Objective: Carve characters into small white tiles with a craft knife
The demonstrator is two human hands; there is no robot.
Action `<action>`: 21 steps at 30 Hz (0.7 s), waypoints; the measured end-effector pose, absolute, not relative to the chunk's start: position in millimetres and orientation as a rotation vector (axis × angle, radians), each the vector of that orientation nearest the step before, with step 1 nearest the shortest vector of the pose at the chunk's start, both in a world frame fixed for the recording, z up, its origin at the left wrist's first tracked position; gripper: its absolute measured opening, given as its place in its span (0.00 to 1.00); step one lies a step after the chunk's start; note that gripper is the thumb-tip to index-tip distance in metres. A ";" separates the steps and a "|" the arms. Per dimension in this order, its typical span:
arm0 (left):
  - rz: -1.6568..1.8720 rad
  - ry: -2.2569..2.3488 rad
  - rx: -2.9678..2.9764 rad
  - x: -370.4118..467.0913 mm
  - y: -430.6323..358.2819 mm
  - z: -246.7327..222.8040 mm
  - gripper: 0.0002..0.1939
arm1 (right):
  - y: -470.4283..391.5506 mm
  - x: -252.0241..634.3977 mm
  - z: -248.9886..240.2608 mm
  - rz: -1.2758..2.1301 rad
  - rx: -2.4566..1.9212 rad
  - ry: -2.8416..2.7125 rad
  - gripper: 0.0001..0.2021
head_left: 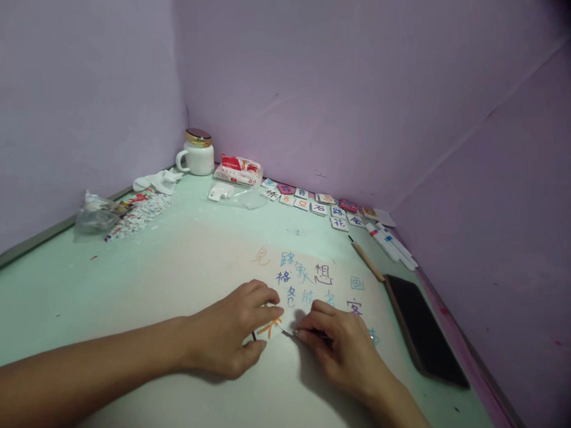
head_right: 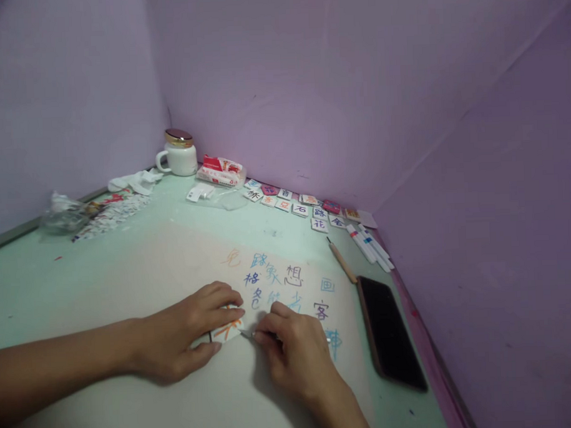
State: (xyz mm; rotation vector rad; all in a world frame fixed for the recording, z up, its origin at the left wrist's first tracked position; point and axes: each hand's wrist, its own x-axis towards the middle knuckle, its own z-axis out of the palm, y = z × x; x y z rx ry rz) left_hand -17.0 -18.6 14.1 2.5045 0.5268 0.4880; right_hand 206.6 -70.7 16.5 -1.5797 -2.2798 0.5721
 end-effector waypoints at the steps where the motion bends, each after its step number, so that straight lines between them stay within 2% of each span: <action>1: 0.507 0.523 2.514 -17.3 -18.6 13.0 0.26 | -71.6 208.5 16.4 0.606 -1.556 -2.272 0.07; 6: 0.632 0.533 2.546 -19.4 -17.8 4.1 0.29 | -75.4 211.5 13.8 0.645 -1.489 -2.200 0.08; 14: 0.665 0.798 2.541 -16.7 -20.4 -2.3 0.24 | -76.7 205.7 5.4 0.557 -1.331 -1.832 0.07; 21: 0.681 0.756 2.519 -16.9 -19.4 -3.2 0.20 | -84.6 201.9 11.8 1.029 -1.273 -1.281 0.04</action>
